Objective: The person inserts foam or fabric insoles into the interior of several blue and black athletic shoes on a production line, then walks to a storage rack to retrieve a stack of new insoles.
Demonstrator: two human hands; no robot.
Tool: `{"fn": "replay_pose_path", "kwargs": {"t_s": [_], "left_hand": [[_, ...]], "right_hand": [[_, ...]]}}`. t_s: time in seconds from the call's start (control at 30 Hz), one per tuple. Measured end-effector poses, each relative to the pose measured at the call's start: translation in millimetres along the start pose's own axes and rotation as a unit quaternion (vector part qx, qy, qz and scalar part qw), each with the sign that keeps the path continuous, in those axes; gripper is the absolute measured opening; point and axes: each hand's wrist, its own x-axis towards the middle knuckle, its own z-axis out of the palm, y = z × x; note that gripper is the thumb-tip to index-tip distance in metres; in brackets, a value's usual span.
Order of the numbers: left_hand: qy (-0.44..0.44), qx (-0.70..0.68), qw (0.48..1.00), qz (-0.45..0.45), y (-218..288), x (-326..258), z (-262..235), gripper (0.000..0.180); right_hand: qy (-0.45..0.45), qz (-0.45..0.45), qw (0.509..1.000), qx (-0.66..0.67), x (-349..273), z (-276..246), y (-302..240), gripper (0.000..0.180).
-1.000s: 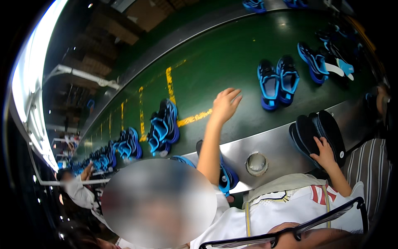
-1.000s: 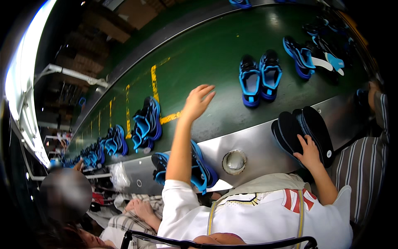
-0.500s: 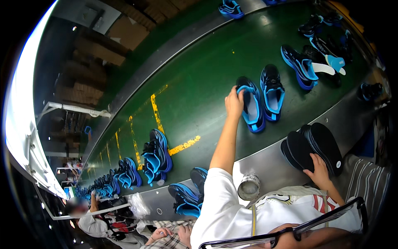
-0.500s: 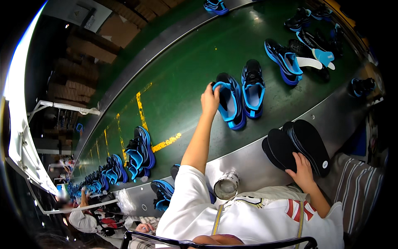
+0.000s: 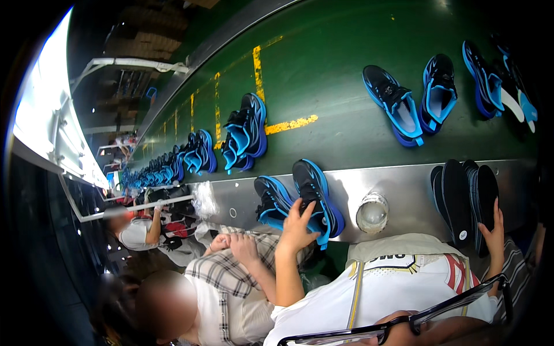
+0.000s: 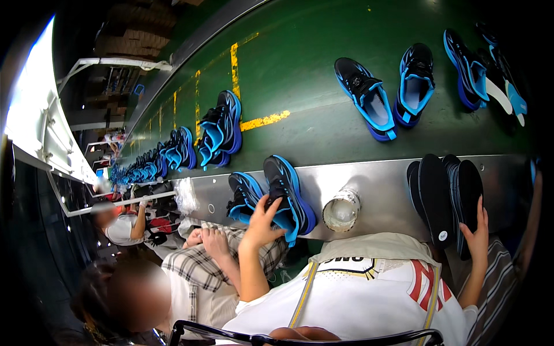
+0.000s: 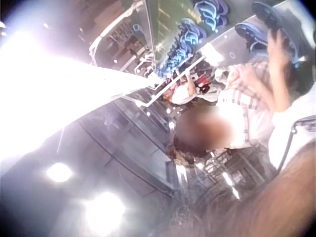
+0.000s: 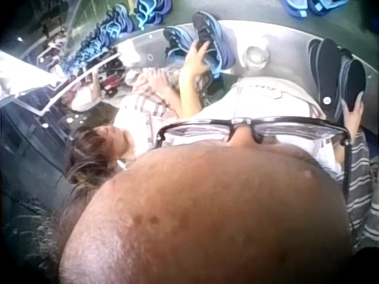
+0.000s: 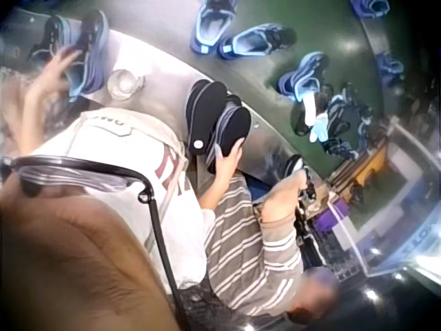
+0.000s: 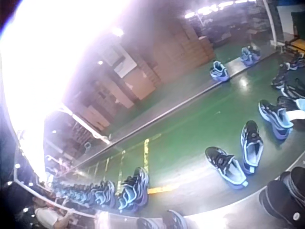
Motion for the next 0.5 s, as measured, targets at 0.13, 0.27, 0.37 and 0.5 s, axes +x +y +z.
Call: {"fn": "replay_pose_path", "kwargs": {"t_s": [0.13, 0.27, 0.37, 0.5], "left_hand": [[0.223, -0.102, 0.969, -0.002, -13.6, 14.1, 27.4, 0.065], [0.311, -0.169, 0.935, -0.003, -31.9, 57.5, 12.3, 0.049], [0.357, -0.162, 0.915, 0.096, -21.3, 112.1, -17.7, 0.04], [0.254, -0.15, 0.947, 0.125, 21.9, 179.7, -51.5, 0.036]], "right_hand": [[-0.025, -0.028, 0.999, -0.012, 3.9, -3.3, 11.0, 0.086], [-0.003, -0.038, 0.999, -0.027, 7.6, -6.0, 13.0, 0.079], [0.036, -0.038, 0.997, -0.055, 7.1, -2.8, 9.9, 0.073], [0.075, -0.037, 0.992, -0.093, 0.4, -14.9, 10.5, 0.058]]}}
